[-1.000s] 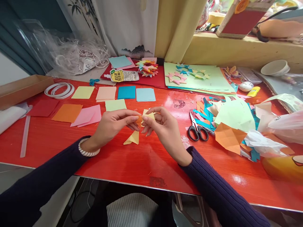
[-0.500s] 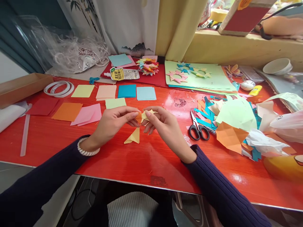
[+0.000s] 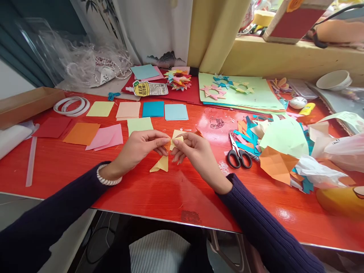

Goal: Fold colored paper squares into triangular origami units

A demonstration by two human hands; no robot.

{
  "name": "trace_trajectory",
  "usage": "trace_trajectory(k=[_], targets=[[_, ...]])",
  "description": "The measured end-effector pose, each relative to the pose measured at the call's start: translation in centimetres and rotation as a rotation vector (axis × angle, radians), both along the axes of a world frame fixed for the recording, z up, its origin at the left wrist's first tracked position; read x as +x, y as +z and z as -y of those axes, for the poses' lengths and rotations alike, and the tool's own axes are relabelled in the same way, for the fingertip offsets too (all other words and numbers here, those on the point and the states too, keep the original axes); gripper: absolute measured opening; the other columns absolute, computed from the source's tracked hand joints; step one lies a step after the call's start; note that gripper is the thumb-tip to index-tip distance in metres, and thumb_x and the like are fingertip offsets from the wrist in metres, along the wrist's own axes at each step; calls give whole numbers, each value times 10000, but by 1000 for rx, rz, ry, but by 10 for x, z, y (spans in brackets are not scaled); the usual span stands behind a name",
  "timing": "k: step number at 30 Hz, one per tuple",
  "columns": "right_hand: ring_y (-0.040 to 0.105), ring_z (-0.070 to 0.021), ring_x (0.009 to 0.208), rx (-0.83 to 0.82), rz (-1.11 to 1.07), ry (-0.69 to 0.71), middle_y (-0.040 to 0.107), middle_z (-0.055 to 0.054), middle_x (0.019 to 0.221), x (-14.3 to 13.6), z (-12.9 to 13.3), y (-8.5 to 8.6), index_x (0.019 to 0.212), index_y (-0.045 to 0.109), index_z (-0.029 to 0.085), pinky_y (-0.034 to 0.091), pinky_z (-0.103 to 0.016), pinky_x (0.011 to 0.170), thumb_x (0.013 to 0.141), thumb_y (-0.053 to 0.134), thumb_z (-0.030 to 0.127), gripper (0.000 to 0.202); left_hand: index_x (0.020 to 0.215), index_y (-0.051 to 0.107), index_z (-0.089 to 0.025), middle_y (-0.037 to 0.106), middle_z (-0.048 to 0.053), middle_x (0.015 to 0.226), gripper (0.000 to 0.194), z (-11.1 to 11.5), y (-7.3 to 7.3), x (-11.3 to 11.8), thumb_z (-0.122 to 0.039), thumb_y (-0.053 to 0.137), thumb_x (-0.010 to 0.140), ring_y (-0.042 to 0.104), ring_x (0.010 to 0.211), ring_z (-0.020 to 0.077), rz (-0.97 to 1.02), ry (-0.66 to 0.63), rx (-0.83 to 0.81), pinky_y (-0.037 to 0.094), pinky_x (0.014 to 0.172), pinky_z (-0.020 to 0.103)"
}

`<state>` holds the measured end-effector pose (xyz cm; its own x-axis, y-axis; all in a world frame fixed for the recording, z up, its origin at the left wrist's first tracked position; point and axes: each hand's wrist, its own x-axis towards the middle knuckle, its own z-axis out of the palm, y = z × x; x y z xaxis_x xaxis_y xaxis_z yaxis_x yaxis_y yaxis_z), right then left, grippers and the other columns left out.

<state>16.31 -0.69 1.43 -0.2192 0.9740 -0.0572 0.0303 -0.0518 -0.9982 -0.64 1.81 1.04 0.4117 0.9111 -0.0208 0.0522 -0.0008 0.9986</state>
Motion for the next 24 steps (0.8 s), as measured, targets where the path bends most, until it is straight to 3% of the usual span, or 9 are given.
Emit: trace_trajectory(k=[4, 7, 9, 11, 14, 17, 19, 21, 24], targets=[[593, -106, 512, 86, 55, -14, 639, -13, 658, 9, -6, 2, 821, 568, 160, 451, -238, 482, 850, 557, 347, 189, 849, 650, -139, 648, 7, 727, 176, -3, 2, -1, -305, 606, 812, 641, 645, 106, -14, 32, 77, 536, 643, 211], [603, -114, 597, 240, 116, -213, 644, -15, 706, 27, -16, 5, 840, 584, 192, 462, -253, 543, 859, 546, 334, 148, 820, 633, -146, 617, 3, 712, 181, -9, 9, -6, -321, 586, 827, 599, 652, 95, -42, 135, 203, 498, 642, 202], [624, -146, 757, 306, 207, -309, 653, -27, 815, 40, -21, 5, 822, 598, 213, 491, -280, 632, 835, 574, 345, 135, 796, 622, -151, 607, 17, 762, 203, -12, 16, -12, -340, 563, 841, 579, 684, 101, -97, 113, 246, 473, 619, 201], [611, -185, 923, 339, 367, -265, 649, -47, 999, 50, -25, 3, 827, 623, 221, 494, -340, 773, 815, 592, 366, 148, 775, 629, -162, 604, 41, 953, 199, -13, 23, -19, -337, 560, 840, 580, 810, 119, -207, -69, 295, 466, 678, 211], [497, -252, 1171, 383, 620, -1, 527, -69, 1285, 55, -27, -4, 832, 653, 226, 397, -450, 969, 820, 573, 391, 184, 787, 664, -200, 491, 26, 1245, 149, -14, 26, -25, -302, 565, 833, 558, 967, 141, -445, -554, 350, 439, 818, 239], [280, -307, 1339, 427, 800, 213, 402, -68, 1413, 54, -28, -16, 828, 667, 224, 283, -525, 1054, 798, 595, 395, 188, 804, 665, -214, 500, 27, 1201, 167, -14, 18, -25, -305, 532, 848, 572, 872, 127, -596, -812, 340, 442, 763, 239], [268, -315, 1345, 433, 827, 270, 415, -76, 1404, 53, -30, -24, 834, 670, 218, 278, -540, 1051, 802, 587, 371, 176, 745, 652, -190, 539, 29, 1006, 214, -16, 11, -24, -305, 511, 857, 562, 761, 104, -615, -820, 344, 437, 693, 223], [398, -292, 1269, 438, 786, 249, 497, -96, 1329, 52, -31, -28, 854, 665, 204, 333, -509, 1020, 827, 552, 321, 164, 756, 652, -181, 518, 13, 869, 222, -17, 6, -22, -301, 499, 863, 535, 653, 75, -588, -789, 325, 430, 635, 213], [587, -238, 1000, 386, 709, 122, 641, -91, 1093, 51, -30, -26, 907, 651, 191, 451, -433, 865, 844, 523, 287, 171, 832, 653, -178, 513, 9, 882, 196, -18, 6, -20, -308, 508, 861, 540, 633, 62, -465, -644, 286, 445, 636, 217]])
